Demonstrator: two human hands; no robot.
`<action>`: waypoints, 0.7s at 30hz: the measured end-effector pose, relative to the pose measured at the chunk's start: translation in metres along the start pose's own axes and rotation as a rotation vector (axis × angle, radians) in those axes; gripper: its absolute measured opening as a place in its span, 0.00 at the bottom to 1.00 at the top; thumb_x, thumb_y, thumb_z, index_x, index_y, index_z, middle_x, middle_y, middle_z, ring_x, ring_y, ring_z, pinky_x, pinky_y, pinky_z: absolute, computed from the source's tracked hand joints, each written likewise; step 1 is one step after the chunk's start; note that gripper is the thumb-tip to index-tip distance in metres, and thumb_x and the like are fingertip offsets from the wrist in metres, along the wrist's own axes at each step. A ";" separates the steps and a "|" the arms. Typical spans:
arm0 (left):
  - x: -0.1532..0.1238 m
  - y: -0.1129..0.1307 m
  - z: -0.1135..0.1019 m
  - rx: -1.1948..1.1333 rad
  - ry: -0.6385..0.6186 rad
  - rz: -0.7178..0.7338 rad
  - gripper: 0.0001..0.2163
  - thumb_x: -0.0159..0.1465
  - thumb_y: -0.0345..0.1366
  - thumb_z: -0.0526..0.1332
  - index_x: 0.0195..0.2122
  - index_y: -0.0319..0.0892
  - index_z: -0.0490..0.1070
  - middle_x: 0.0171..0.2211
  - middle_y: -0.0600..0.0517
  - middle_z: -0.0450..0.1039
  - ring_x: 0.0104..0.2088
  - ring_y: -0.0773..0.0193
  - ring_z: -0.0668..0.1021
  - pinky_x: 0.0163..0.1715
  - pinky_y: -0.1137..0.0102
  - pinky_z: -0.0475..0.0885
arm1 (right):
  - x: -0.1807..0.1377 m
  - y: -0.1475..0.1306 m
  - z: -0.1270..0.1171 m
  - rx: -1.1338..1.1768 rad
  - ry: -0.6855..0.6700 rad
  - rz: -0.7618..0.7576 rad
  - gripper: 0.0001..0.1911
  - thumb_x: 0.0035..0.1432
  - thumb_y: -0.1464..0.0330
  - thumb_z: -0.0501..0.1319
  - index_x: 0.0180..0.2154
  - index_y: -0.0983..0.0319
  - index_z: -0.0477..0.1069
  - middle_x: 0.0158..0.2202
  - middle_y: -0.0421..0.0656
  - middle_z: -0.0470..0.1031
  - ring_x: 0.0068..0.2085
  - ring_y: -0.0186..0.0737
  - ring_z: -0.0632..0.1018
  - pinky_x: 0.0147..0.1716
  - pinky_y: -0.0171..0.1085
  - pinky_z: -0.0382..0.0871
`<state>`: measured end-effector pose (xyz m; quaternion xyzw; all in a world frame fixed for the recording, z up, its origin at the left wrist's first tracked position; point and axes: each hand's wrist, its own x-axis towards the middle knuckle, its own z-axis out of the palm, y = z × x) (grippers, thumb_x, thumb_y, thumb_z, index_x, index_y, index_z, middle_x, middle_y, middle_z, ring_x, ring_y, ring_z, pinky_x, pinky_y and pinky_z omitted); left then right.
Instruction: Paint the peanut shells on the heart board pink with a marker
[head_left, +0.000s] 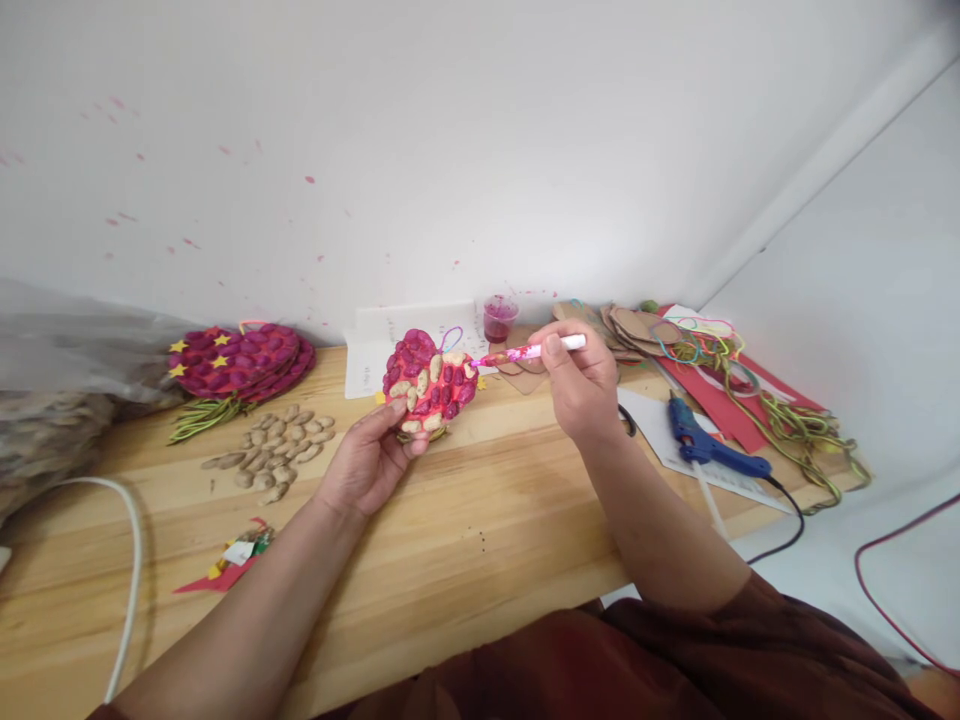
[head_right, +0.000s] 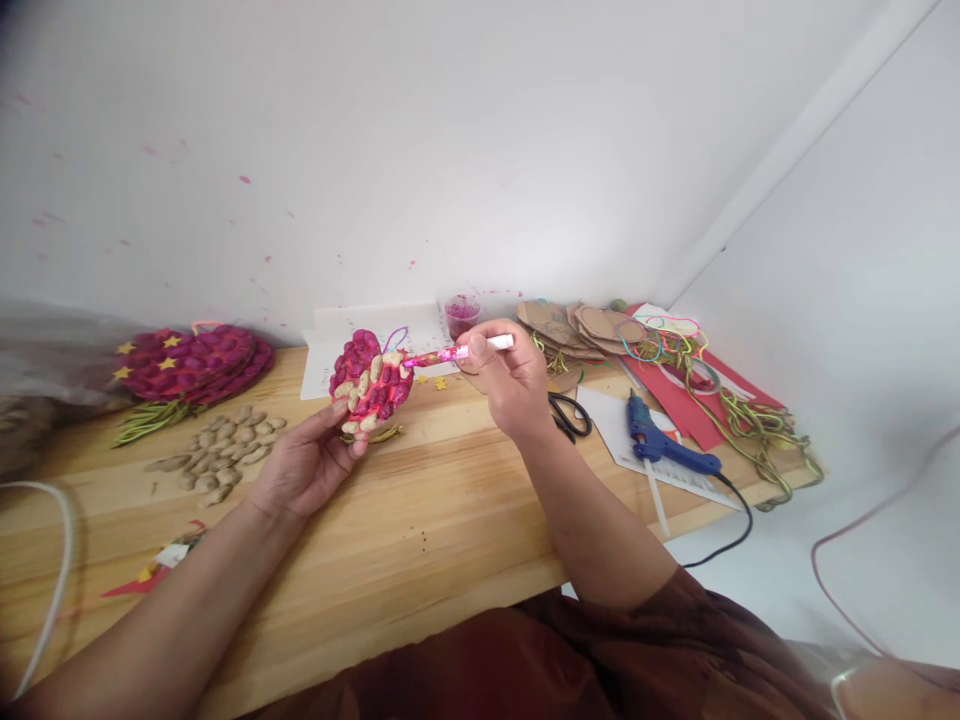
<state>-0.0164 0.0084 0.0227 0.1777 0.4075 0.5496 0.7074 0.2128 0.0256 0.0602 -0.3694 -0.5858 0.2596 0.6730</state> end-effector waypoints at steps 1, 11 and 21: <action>0.000 0.000 0.000 0.002 -0.005 -0.004 0.02 0.59 0.27 0.68 0.33 0.38 0.78 0.28 0.48 0.80 0.22 0.67 0.78 0.17 0.77 0.77 | 0.001 0.002 -0.001 -0.005 0.006 0.001 0.15 0.64 0.52 0.64 0.36 0.58 0.74 0.31 0.38 0.75 0.30 0.33 0.74 0.31 0.35 0.71; 0.006 -0.002 -0.006 0.040 -0.030 0.193 0.08 0.53 0.32 0.74 0.32 0.36 0.79 0.29 0.51 0.79 0.23 0.68 0.78 0.20 0.74 0.78 | -0.002 -0.012 -0.001 -0.128 -0.077 -0.115 0.11 0.66 0.59 0.63 0.36 0.59 0.75 0.29 0.38 0.74 0.30 0.33 0.73 0.30 0.35 0.69; 0.002 -0.004 -0.006 0.160 -0.013 0.332 0.12 0.50 0.38 0.76 0.31 0.38 0.79 0.27 0.51 0.79 0.24 0.65 0.79 0.23 0.72 0.78 | -0.004 -0.013 -0.002 -0.231 -0.090 -0.105 0.09 0.67 0.61 0.62 0.36 0.59 0.75 0.30 0.39 0.75 0.30 0.33 0.74 0.28 0.34 0.68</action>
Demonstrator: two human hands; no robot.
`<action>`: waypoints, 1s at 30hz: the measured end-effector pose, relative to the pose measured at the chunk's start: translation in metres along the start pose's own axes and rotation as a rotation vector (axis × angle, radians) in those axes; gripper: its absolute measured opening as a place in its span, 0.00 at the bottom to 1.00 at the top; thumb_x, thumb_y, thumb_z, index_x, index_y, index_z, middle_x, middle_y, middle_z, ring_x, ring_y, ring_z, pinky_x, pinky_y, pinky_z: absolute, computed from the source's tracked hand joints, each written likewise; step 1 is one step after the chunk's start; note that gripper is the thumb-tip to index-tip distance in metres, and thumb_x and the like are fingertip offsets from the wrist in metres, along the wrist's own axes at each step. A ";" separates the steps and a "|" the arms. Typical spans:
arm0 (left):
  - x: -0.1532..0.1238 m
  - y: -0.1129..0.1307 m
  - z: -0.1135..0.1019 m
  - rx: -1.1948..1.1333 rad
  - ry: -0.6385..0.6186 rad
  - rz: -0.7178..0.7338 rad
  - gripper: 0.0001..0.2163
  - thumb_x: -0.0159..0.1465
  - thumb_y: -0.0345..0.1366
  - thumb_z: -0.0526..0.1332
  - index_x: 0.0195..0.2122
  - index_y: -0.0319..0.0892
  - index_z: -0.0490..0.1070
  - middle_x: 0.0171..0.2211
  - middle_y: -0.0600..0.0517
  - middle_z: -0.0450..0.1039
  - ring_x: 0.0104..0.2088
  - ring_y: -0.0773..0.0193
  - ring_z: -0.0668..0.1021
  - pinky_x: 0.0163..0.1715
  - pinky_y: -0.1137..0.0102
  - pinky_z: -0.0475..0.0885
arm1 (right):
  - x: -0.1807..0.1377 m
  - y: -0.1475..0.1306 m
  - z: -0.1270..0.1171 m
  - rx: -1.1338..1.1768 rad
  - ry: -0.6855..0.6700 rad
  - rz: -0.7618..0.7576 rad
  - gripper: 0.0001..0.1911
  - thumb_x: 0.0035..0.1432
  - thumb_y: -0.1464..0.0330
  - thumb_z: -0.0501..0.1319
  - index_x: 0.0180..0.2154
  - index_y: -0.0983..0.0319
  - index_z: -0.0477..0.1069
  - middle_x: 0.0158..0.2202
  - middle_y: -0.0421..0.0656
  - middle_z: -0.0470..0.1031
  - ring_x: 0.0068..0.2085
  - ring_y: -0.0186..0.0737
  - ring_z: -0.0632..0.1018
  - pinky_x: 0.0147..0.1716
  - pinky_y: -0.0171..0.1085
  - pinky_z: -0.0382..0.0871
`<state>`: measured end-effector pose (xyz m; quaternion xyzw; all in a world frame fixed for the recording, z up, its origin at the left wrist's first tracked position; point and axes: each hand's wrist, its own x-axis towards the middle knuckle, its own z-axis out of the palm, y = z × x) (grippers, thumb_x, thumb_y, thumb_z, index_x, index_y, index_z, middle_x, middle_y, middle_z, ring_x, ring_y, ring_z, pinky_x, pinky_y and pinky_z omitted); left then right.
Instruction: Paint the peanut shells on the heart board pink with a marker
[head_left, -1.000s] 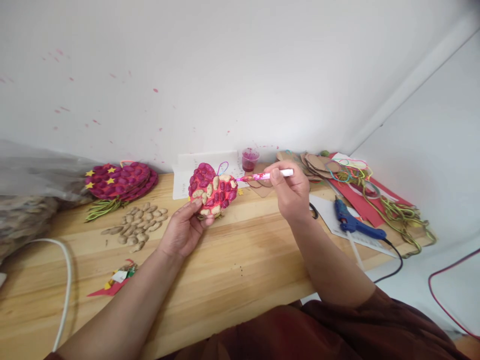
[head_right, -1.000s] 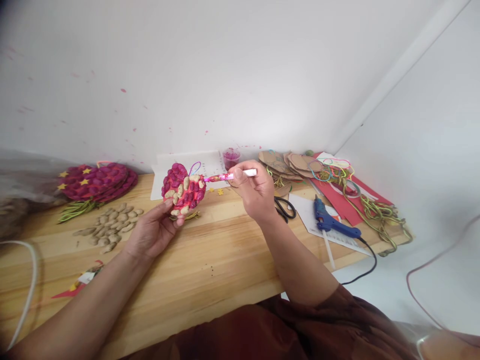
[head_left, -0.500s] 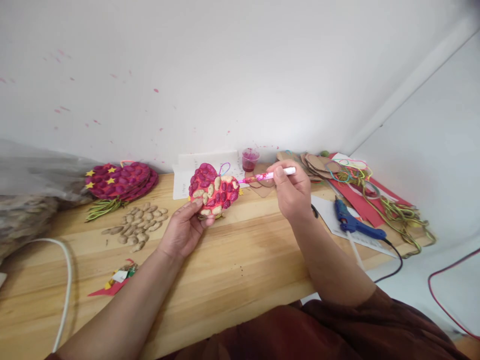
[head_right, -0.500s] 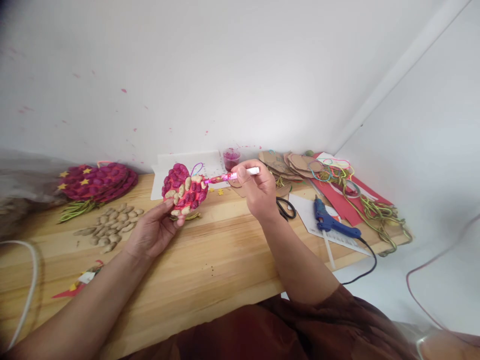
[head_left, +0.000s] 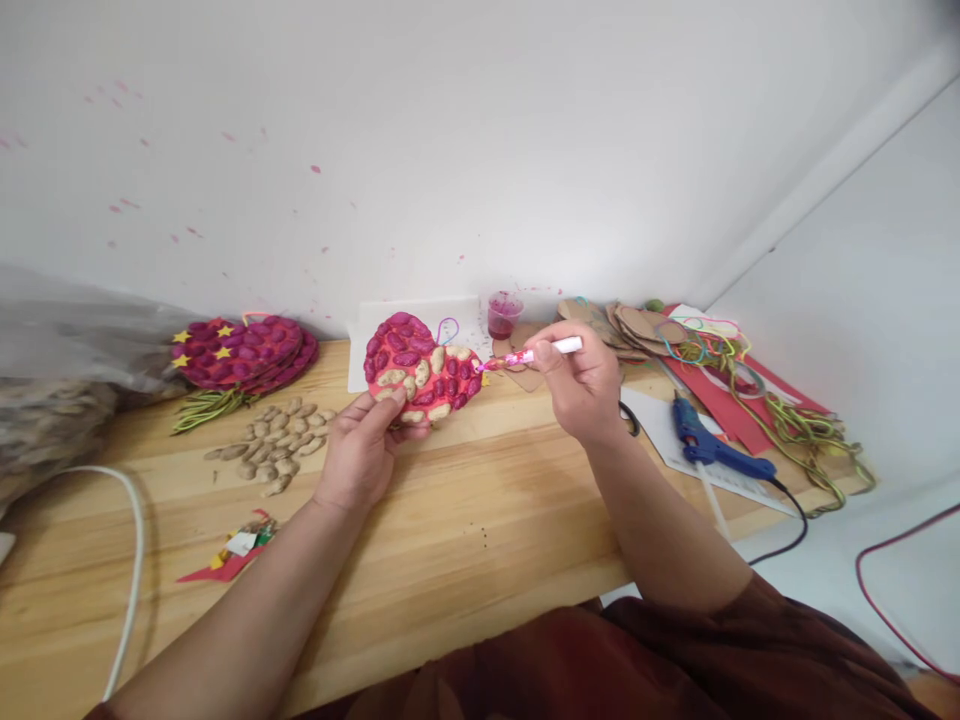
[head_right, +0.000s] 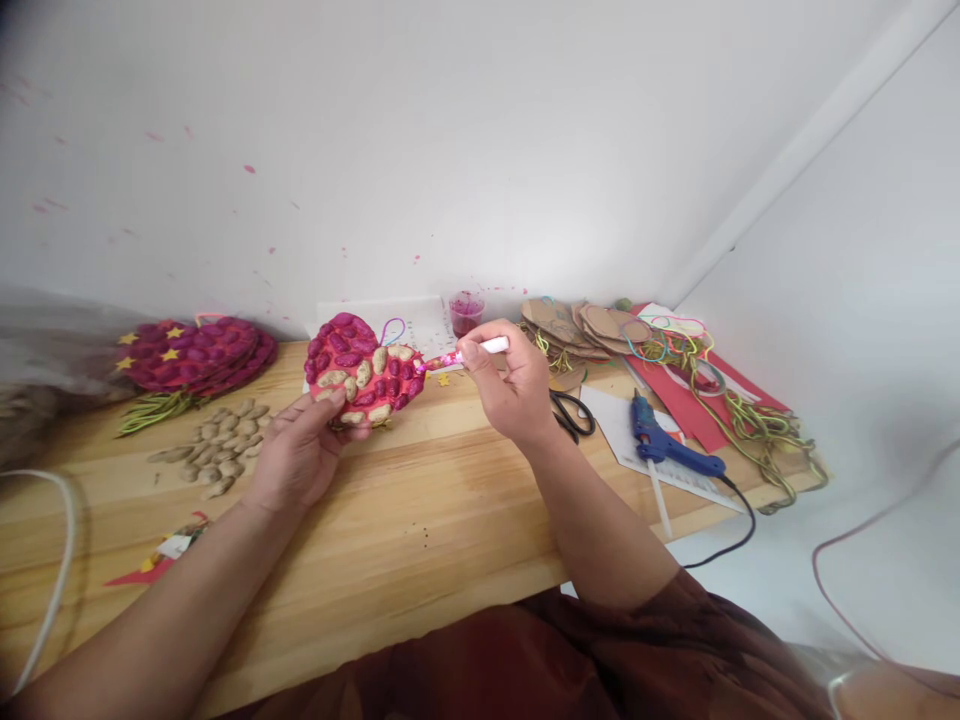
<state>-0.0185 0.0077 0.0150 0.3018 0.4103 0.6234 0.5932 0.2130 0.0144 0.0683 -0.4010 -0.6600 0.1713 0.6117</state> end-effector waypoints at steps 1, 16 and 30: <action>-0.001 0.001 0.001 0.013 0.000 0.010 0.12 0.50 0.38 0.76 0.31 0.38 0.79 0.27 0.51 0.79 0.24 0.65 0.79 0.24 0.72 0.78 | 0.000 0.000 0.000 -0.018 0.003 0.006 0.09 0.67 0.61 0.62 0.37 0.59 0.75 0.30 0.39 0.75 0.31 0.34 0.74 0.28 0.34 0.68; -0.005 0.001 0.001 0.104 0.002 0.089 0.16 0.50 0.42 0.77 0.35 0.38 0.80 0.32 0.50 0.81 0.24 0.65 0.80 0.25 0.70 0.79 | -0.001 0.004 0.000 -0.097 -0.041 -0.078 0.07 0.67 0.63 0.61 0.38 0.59 0.74 0.35 0.42 0.78 0.36 0.37 0.77 0.40 0.40 0.72; -0.005 -0.001 -0.001 0.145 -0.017 0.120 0.15 0.53 0.42 0.76 0.37 0.39 0.81 0.33 0.50 0.81 0.26 0.65 0.79 0.26 0.70 0.79 | -0.002 0.007 0.000 -0.122 -0.009 -0.099 0.05 0.66 0.65 0.62 0.39 0.59 0.74 0.37 0.43 0.78 0.39 0.39 0.78 0.44 0.42 0.72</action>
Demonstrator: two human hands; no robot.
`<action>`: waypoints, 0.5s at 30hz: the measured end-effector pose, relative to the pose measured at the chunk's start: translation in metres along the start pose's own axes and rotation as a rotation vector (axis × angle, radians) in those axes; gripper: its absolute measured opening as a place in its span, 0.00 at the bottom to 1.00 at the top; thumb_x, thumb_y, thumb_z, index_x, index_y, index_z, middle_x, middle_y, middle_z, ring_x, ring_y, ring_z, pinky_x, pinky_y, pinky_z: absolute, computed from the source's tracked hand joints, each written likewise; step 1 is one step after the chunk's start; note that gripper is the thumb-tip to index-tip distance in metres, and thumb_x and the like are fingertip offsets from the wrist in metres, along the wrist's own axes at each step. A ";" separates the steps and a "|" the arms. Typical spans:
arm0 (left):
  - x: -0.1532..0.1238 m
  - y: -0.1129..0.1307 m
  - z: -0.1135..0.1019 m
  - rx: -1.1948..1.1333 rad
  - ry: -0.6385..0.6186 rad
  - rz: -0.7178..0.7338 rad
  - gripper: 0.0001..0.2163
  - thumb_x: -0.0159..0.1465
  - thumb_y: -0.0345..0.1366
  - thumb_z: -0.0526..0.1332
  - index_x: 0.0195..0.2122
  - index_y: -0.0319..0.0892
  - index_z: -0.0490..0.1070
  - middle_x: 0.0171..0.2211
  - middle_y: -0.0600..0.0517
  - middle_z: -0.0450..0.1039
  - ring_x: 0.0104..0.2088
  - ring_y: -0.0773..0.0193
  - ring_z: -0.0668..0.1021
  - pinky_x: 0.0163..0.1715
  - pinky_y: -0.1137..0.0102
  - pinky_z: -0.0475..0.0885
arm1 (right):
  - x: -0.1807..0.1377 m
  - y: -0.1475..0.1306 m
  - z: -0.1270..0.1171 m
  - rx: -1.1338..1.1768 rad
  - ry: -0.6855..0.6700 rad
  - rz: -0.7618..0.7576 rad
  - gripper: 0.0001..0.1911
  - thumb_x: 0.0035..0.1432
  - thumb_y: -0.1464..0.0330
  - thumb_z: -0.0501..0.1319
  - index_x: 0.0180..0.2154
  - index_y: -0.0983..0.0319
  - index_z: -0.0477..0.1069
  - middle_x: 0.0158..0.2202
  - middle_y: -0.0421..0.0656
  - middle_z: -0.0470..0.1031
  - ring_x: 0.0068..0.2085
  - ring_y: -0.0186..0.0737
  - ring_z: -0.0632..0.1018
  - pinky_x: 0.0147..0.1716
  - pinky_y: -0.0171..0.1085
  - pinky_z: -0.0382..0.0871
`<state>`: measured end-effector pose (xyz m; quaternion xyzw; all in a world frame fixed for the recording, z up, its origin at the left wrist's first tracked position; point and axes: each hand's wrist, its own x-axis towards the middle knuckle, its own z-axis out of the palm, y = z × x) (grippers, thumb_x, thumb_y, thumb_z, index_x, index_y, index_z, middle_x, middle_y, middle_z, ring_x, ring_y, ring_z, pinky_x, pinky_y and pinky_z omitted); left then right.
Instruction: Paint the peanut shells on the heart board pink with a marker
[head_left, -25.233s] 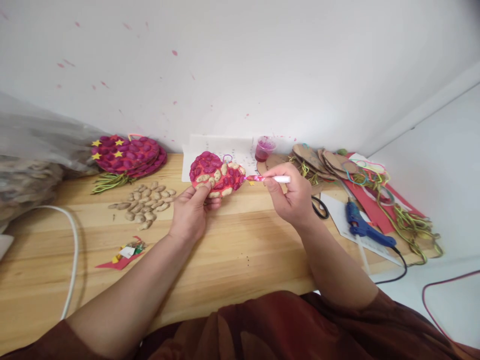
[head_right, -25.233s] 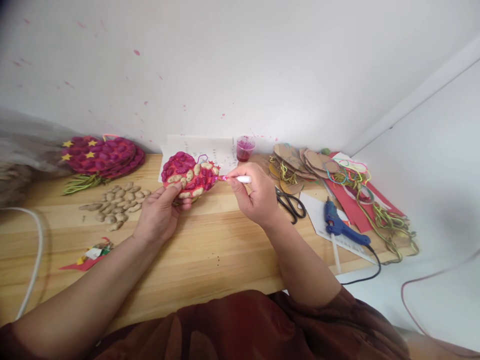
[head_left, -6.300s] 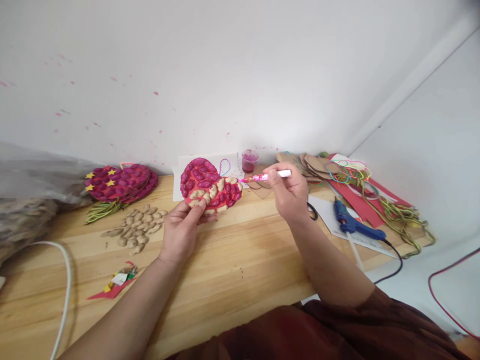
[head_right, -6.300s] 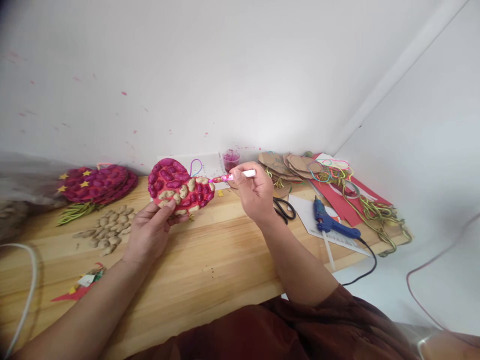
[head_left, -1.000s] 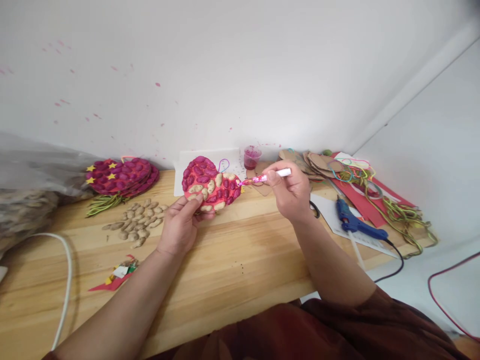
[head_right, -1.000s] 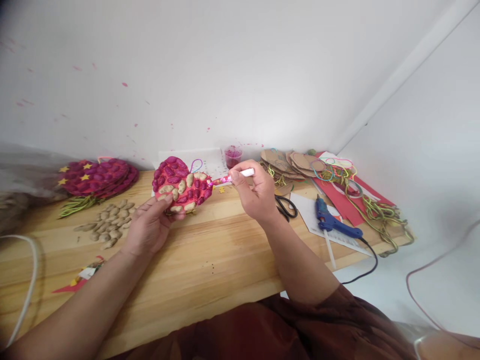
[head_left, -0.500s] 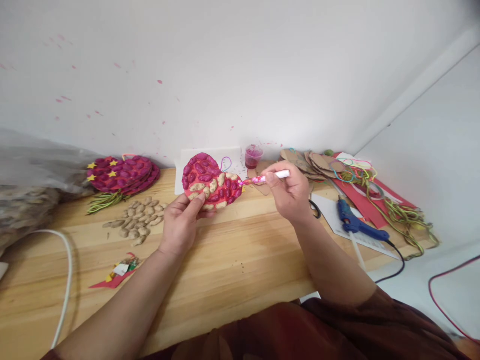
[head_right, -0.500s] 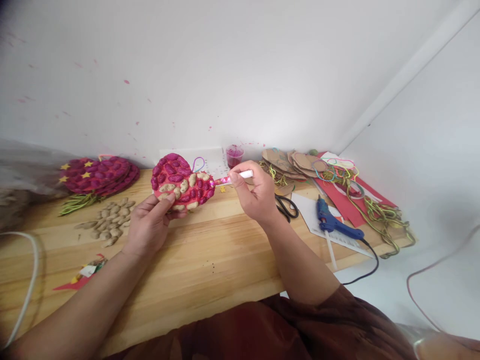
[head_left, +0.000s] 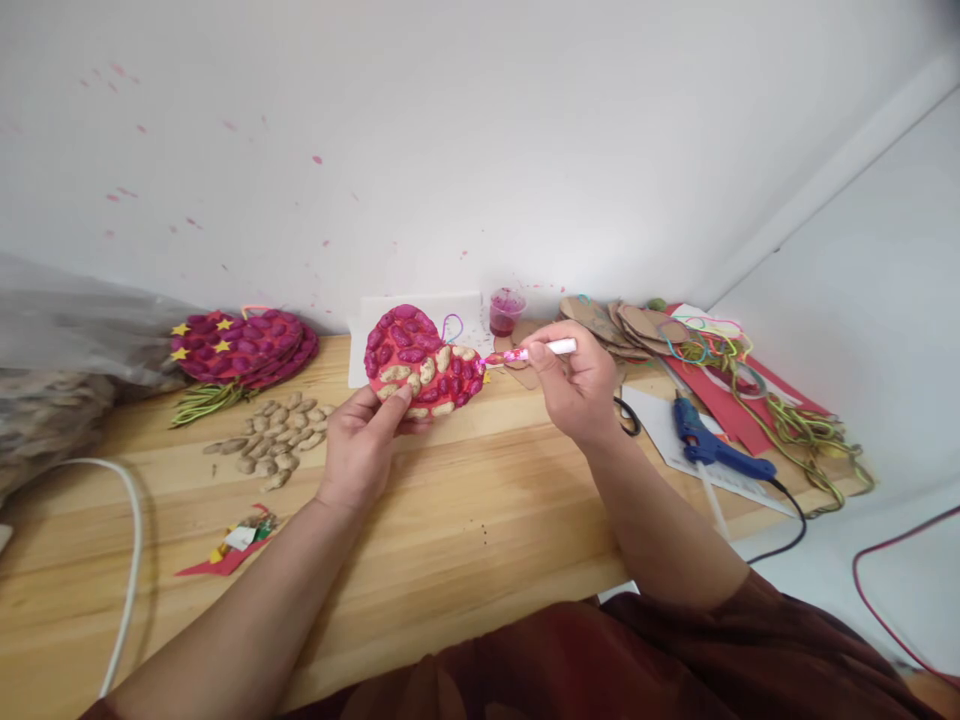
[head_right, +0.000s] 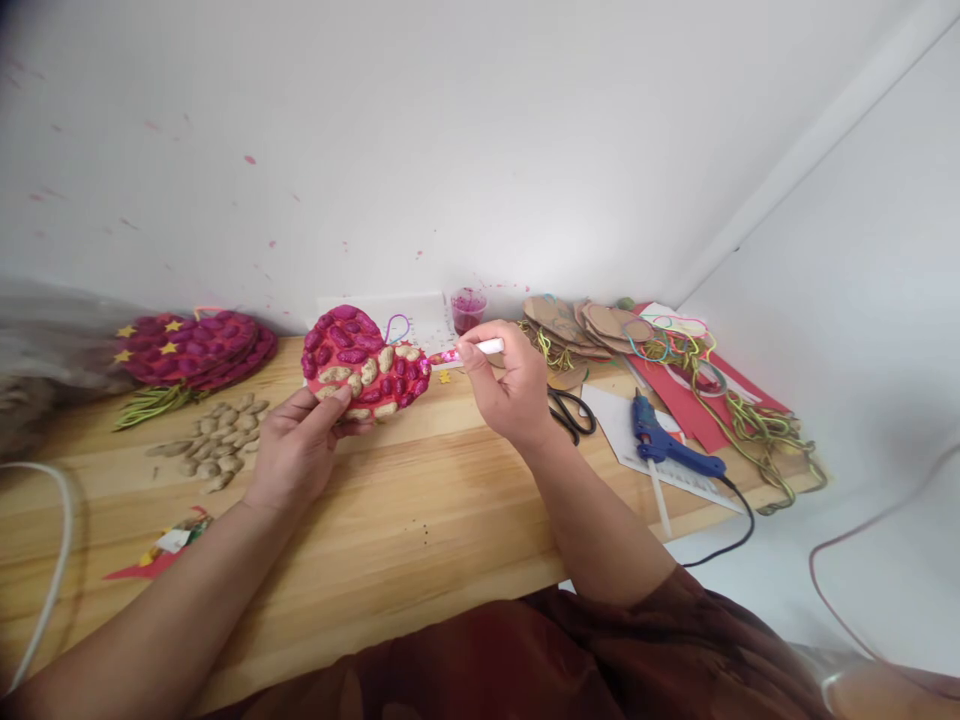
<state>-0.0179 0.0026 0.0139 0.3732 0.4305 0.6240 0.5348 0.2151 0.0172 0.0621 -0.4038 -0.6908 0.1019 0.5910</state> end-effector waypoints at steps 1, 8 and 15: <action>0.000 0.000 0.000 0.003 0.000 0.002 0.15 0.54 0.42 0.75 0.37 0.39 0.81 0.34 0.50 0.82 0.26 0.65 0.80 0.26 0.70 0.79 | 0.000 0.000 0.000 -0.010 0.015 -0.004 0.05 0.66 0.65 0.62 0.39 0.60 0.74 0.37 0.43 0.78 0.39 0.40 0.78 0.44 0.42 0.72; 0.000 -0.001 0.001 0.024 0.002 0.026 0.13 0.54 0.42 0.75 0.37 0.40 0.81 0.34 0.50 0.82 0.26 0.66 0.79 0.27 0.71 0.79 | -0.001 0.000 0.000 -0.052 -0.029 -0.019 0.06 0.66 0.64 0.62 0.39 0.58 0.75 0.37 0.43 0.79 0.40 0.41 0.78 0.44 0.44 0.71; 0.000 -0.001 0.002 0.031 -0.003 0.024 0.14 0.55 0.42 0.75 0.38 0.39 0.81 0.34 0.50 0.82 0.26 0.66 0.79 0.27 0.71 0.79 | -0.001 -0.001 0.000 -0.070 -0.024 -0.053 0.05 0.66 0.65 0.62 0.38 0.59 0.75 0.35 0.42 0.79 0.38 0.41 0.78 0.43 0.43 0.71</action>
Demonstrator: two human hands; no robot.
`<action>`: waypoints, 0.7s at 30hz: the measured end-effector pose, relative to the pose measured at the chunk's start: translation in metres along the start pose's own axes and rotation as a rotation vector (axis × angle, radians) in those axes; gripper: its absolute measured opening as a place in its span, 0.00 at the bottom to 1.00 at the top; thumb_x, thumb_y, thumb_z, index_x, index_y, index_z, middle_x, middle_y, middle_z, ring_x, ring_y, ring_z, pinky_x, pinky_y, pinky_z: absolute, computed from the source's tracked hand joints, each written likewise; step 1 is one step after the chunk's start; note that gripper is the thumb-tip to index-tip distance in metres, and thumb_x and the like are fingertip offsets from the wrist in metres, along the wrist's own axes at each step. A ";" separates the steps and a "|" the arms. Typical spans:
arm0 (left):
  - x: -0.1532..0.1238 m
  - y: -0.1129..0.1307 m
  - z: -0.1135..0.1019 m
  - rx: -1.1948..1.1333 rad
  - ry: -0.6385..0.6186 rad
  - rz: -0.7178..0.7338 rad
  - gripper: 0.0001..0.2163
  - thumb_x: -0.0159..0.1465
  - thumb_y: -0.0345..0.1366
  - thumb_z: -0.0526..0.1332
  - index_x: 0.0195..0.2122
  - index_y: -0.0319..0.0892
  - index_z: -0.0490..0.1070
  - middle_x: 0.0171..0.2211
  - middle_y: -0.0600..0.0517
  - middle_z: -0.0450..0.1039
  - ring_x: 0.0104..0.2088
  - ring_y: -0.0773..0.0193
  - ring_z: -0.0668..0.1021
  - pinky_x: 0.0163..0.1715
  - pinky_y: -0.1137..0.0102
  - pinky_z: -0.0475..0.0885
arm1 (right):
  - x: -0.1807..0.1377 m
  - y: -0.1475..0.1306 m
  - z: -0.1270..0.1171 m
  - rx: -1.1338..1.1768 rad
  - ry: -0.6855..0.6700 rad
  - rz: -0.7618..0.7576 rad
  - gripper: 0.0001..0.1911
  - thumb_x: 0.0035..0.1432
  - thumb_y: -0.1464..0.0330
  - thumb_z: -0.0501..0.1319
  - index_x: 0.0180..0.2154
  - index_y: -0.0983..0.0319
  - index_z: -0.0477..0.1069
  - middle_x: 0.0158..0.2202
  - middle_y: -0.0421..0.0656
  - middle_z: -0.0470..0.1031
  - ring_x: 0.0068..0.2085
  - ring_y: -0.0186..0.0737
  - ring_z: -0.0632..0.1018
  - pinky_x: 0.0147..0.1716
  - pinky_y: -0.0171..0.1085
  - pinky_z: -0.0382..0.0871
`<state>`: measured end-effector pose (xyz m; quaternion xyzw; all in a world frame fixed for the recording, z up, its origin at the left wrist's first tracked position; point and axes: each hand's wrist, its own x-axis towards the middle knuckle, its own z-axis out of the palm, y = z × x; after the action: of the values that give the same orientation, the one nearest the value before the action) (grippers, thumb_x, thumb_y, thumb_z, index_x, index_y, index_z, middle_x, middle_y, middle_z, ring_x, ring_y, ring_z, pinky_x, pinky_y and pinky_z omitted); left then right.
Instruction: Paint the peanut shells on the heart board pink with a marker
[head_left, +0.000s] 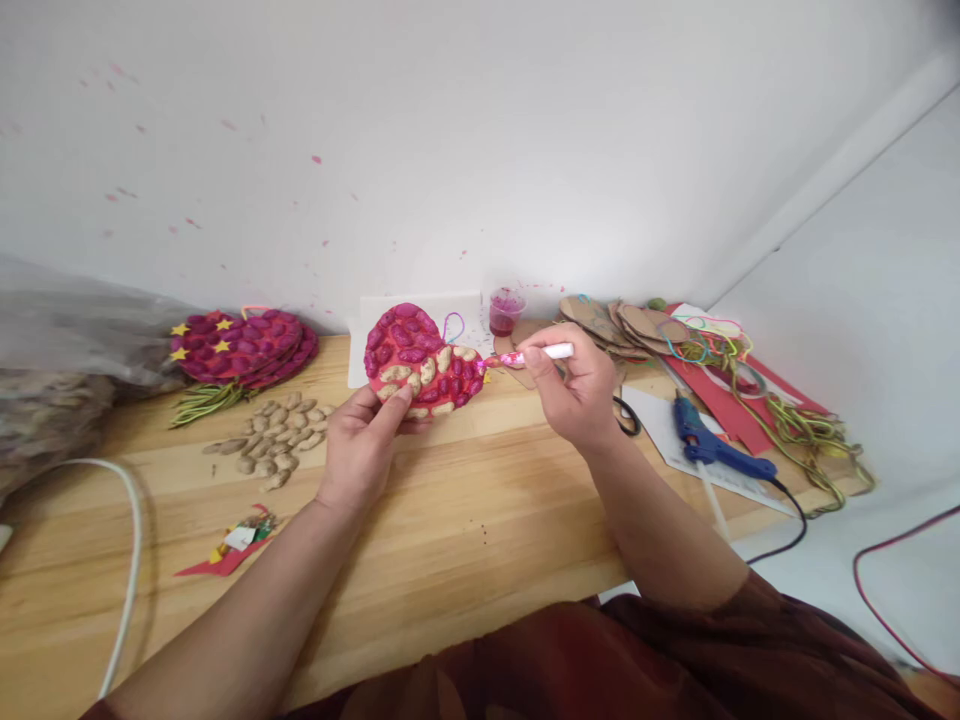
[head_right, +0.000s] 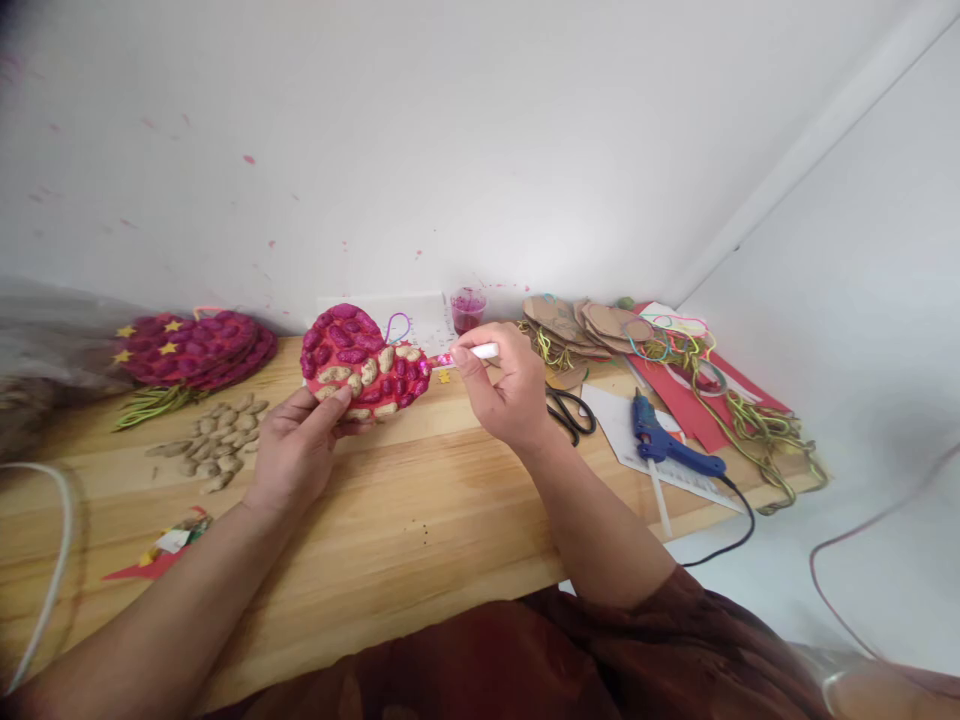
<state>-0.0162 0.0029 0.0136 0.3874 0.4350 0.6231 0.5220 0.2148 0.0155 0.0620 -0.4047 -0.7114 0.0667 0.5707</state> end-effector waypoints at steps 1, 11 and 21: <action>0.000 0.000 0.000 -0.003 0.001 -0.001 0.14 0.54 0.42 0.75 0.38 0.39 0.81 0.35 0.50 0.82 0.26 0.66 0.79 0.27 0.71 0.79 | 0.000 0.000 0.000 -0.002 -0.009 0.000 0.05 0.66 0.65 0.62 0.38 0.59 0.75 0.35 0.42 0.79 0.38 0.40 0.78 0.43 0.43 0.70; 0.003 0.002 0.000 -0.091 0.024 -0.099 0.16 0.50 0.41 0.77 0.35 0.38 0.80 0.32 0.50 0.81 0.25 0.66 0.79 0.25 0.72 0.78 | 0.003 0.000 0.000 0.161 0.014 0.099 0.07 0.67 0.63 0.62 0.38 0.59 0.74 0.33 0.40 0.76 0.34 0.35 0.76 0.37 0.38 0.70; 0.001 0.000 -0.001 -0.025 -0.007 -0.004 0.14 0.54 0.42 0.75 0.37 0.39 0.81 0.34 0.50 0.81 0.26 0.66 0.79 0.26 0.71 0.78 | 0.002 0.000 0.001 0.079 0.017 0.051 0.06 0.67 0.64 0.62 0.38 0.59 0.75 0.34 0.41 0.78 0.36 0.38 0.77 0.39 0.40 0.70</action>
<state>-0.0172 0.0037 0.0138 0.3823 0.4259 0.6261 0.5296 0.2145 0.0175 0.0633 -0.4005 -0.6929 0.1059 0.5902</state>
